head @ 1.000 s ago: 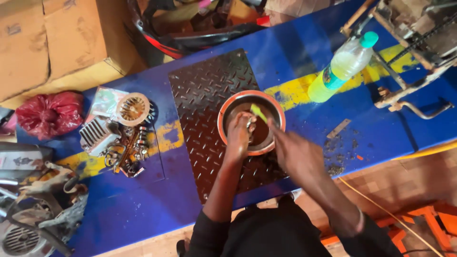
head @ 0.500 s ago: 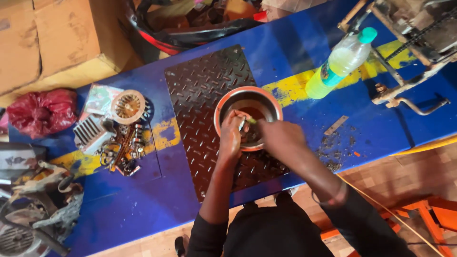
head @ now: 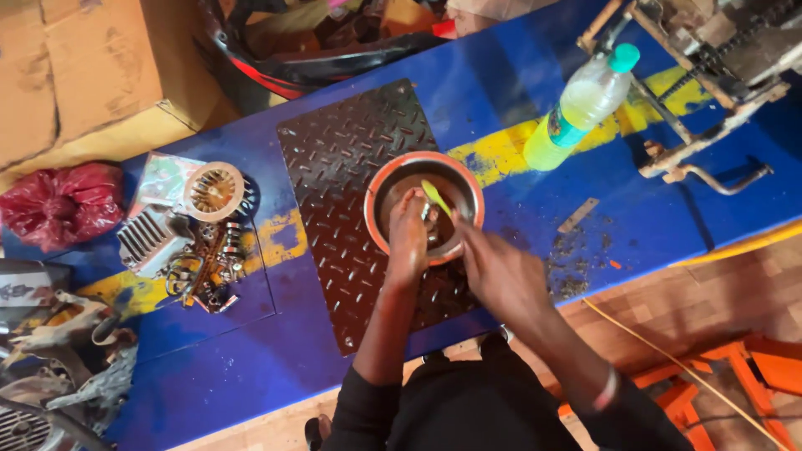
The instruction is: The person cleans small mechanical parts by scrubbing them with a toothbrush in a bowl of liquid. They pour more liquid from a bottle into the bowl and use a screwdriver to manipulate a part on the workbench.
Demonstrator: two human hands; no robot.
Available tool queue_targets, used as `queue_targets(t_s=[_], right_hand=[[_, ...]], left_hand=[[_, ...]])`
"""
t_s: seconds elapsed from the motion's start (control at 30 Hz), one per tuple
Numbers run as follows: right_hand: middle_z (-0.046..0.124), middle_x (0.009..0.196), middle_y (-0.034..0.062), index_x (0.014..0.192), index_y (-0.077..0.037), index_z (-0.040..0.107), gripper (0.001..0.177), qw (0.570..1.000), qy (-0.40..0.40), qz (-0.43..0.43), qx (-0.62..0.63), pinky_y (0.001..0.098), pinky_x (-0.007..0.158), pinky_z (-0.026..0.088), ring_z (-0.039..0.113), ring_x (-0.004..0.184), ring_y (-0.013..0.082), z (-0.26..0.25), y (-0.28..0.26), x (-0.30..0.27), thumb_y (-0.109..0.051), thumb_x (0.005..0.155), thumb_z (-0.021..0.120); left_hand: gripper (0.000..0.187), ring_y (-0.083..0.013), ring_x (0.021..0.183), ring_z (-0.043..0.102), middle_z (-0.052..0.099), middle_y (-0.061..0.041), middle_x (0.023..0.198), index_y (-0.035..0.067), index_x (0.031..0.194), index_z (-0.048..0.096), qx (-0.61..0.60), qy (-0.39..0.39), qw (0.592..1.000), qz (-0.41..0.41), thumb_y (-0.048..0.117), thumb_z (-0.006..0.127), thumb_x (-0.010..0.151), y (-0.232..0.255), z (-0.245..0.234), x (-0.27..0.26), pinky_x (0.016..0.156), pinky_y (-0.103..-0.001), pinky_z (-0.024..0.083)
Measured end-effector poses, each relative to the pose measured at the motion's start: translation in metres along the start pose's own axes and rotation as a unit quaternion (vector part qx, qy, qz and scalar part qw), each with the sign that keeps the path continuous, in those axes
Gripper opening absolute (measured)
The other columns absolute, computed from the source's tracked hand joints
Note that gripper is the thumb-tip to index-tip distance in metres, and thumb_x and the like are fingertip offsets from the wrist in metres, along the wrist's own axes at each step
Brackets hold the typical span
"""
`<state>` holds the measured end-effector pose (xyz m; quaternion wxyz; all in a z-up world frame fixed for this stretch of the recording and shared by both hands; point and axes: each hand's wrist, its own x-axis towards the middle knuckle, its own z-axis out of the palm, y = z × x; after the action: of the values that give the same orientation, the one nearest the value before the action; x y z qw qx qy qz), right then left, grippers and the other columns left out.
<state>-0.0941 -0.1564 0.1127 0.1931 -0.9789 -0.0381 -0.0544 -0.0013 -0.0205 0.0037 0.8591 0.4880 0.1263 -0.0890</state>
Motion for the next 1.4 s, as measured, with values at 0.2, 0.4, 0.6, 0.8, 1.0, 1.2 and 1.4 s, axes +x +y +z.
queue_targets(t_s=[0.2, 0.4, 0.6, 0.8, 1.0, 1.2, 1.4], right_hand=[[0.074, 0.089, 0.0142, 0.138, -0.023, 0.062, 0.04, 0.997, 0.025, -0.052, 0.041, 0.0506, 0.053, 0.055, 0.07, 0.064, 0.0376, -0.001, 0.002, 0.006, -0.025, 0.098, 0.058], [0.075, 0.09, 0.0188, 0.139, -0.027, 0.061, 0.037, 0.986, -0.144, 0.052, -0.061, 0.0565, 0.067, 0.056, 0.072, 0.08, 0.0418, 0.037, 0.018, 0.061, -0.026, 0.103, 0.051], [0.075, 0.1, 0.0138, 0.116, -0.022, 0.074, 0.033, 0.963, -0.225, -0.055, -0.137, 0.0507, 0.076, 0.058, 0.074, 0.094, 0.0345, 0.039, 0.007, 0.066, -0.019, 0.088, 0.057], [0.076, 0.096, 0.0115, 0.141, -0.027, 0.061, 0.045, 0.995, -0.087, -0.043, -0.008, 0.0511, 0.065, 0.057, 0.073, 0.078, 0.0343, -0.027, -0.021, 0.008, -0.02, 0.096, 0.056], [0.072, 0.089, 0.0074, 0.14, -0.031, 0.062, 0.048, 0.999, 0.026, -0.021, -0.004, 0.0471, 0.056, 0.056, 0.069, 0.065, 0.0337, 0.007, -0.002, 0.0, -0.023, 0.093, 0.065], [0.068, 0.079, 0.0081, 0.139, -0.031, 0.064, 0.049, 0.999, 0.029, -0.026, 0.007, 0.0474, 0.053, 0.055, 0.067, 0.06, 0.0334, 0.004, 0.004, 0.006, -0.022, 0.091, 0.067], [0.069, 0.08, 0.0093, 0.14, -0.03, 0.063, 0.049, 0.999, 0.015, -0.03, 0.004, 0.0482, 0.054, 0.055, 0.068, 0.062, 0.0339, 0.004, 0.0, 0.008, -0.023, 0.091, 0.064]], left_hand=[[0.024, -0.0049, 0.067, 0.049, 0.06, 0.001, 0.081, 0.004, 0.097, 0.067, 0.013, -0.005, 1.0, 0.024, 0.019, 0.05, 0.105, -0.014, -0.015, 0.01, 0.055, -0.021, 0.034], [0.032, -0.0066, 0.059, 0.044, 0.054, 0.0, 0.071, 0.006, 0.095, 0.068, 0.102, -0.02, 0.994, 0.012, 0.027, 0.047, 0.107, 0.016, -0.014, -0.007, 0.049, -0.024, 0.032], [0.021, -0.0084, 0.057, 0.044, 0.052, 0.0, 0.069, 0.012, 0.097, 0.062, 0.028, -0.008, 0.999, -0.022, 0.025, 0.047, 0.102, 0.017, -0.026, -0.007, 0.046, -0.024, 0.03], [0.022, -0.009, 0.06, 0.049, 0.057, 0.001, 0.077, 0.01, 0.099, 0.063, 0.001, 0.023, 1.0, -0.02, 0.025, 0.047, 0.104, 0.01, -0.035, -0.003, 0.05, -0.025, 0.039], [0.026, -0.0036, 0.058, 0.042, 0.054, 0.004, 0.076, 0.011, 0.103, 0.065, 0.057, 0.001, 0.998, -0.012, 0.028, 0.046, 0.108, -0.008, -0.022, 0.003, 0.048, -0.022, 0.032], [0.029, -0.0036, 0.055, 0.04, 0.052, 0.004, 0.075, 0.01, 0.103, 0.064, 0.138, 0.024, 0.99, 0.012, 0.029, 0.044, 0.109, 0.005, -0.012, -0.004, 0.047, -0.022, 0.033], [0.026, -0.0029, 0.057, 0.042, 0.055, 0.005, 0.076, 0.012, 0.105, 0.063, 0.12, 0.027, 0.992, 0.003, 0.028, 0.043, 0.108, 0.009, -0.012, -0.002, 0.048, -0.022, 0.033]])
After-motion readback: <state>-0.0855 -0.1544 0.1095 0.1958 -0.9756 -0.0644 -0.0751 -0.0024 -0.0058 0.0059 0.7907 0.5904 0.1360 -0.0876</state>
